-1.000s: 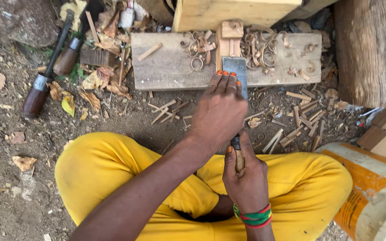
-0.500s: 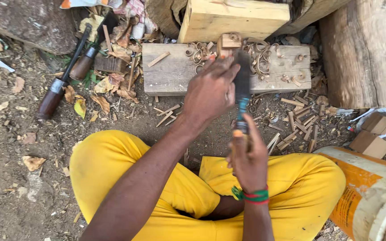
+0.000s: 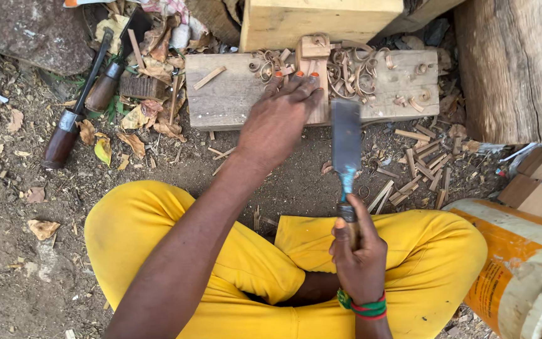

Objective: The person carves small grooves into a wooden piece using a chisel, holding the wood against a larger wooden block on the ground.

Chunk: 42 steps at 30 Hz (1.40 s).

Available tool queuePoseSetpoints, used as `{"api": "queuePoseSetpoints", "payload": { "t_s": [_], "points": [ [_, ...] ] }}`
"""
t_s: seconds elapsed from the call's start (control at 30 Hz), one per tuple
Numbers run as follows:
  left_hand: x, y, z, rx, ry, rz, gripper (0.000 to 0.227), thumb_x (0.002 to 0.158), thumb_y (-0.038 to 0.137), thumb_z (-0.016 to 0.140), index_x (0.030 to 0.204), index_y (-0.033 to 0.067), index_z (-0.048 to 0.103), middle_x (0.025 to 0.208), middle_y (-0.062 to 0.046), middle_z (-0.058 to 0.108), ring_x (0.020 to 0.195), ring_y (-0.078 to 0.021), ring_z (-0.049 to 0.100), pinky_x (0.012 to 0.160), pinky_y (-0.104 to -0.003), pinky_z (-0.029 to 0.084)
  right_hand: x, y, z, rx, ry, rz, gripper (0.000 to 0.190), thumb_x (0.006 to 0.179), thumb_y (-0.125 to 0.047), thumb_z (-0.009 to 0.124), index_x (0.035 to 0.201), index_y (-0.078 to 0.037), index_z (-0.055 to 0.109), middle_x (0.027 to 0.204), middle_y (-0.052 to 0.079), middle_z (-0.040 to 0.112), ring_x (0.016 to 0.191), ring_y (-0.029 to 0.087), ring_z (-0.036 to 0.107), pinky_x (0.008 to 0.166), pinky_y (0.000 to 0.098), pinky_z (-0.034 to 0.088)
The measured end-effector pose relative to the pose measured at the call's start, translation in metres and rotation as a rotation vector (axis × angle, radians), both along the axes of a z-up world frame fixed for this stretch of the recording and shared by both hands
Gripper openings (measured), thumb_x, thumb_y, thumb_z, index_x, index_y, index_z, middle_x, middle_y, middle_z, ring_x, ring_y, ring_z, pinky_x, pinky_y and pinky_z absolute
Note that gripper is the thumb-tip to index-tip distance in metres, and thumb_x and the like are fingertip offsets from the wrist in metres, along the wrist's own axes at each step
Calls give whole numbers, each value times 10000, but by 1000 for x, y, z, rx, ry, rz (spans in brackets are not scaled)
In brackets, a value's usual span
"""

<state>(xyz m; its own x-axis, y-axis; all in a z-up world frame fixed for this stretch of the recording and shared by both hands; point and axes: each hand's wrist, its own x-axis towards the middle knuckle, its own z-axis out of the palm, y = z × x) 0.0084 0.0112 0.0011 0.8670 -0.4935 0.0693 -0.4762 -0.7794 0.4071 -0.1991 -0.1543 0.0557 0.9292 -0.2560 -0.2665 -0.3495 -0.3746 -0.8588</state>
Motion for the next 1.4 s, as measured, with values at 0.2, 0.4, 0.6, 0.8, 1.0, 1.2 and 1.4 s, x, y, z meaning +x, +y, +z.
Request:
{"api": "queuePoseSetpoints", "payload": {
  "t_s": [0.2,0.4,0.6,0.8,1.0,1.2,1.4],
  "points": [
    [7,5,2,41,-37,-7,541,836,-60,658,1326,169,662,1428,-55,617,1362,-214,547,1250,-497,258,7,4,5,-113,59,79,458,984,-212,638,1415,-63,598,579,-23,493,512,35,476,446,251,396],
    [5,2,-8,-29,-86,45,436,892,14,690,1284,204,710,1386,-49,663,1269,-231,613,1225,-534,262,7,-1,6,-93,80,59,478,984,-228,631,1432,-69,579,572,-23,519,511,36,497,450,254,418],
    [8,5,-9,-111,15,50,291,909,132,704,1186,211,745,1343,-53,673,1244,-213,640,1227,-549,253,6,-4,3,-46,98,49,500,986,-254,627,1446,-69,563,589,-30,535,526,39,515,468,251,443],
    [11,13,-7,-109,34,45,248,893,150,712,1128,204,768,1339,-49,672,1254,-232,616,1186,-587,250,5,-6,0,-36,113,53,520,983,-258,631,1465,-78,551,580,-30,501,528,38,512,468,254,443],
    [17,10,-16,-135,-16,53,255,911,111,707,1118,241,779,1334,-27,684,1287,-218,619,1216,-580,274,6,-6,0,-15,96,56,523,986,-252,628,1470,-73,545,599,-42,509,536,33,507,468,252,439],
    [11,6,-1,-114,65,133,239,925,147,706,1118,275,768,1322,23,687,1315,-209,584,1242,-597,196,8,-2,6,-153,132,91,523,958,-202,661,1458,-92,553,542,19,478,500,60,474,453,278,410],
    [7,7,3,-39,-46,147,518,855,-60,653,1170,338,757,1344,25,681,1357,-277,530,1191,-675,139,7,4,15,-370,-96,200,457,965,-112,657,1408,-45,564,695,65,554,536,94,486,507,287,446]
  ]
}}
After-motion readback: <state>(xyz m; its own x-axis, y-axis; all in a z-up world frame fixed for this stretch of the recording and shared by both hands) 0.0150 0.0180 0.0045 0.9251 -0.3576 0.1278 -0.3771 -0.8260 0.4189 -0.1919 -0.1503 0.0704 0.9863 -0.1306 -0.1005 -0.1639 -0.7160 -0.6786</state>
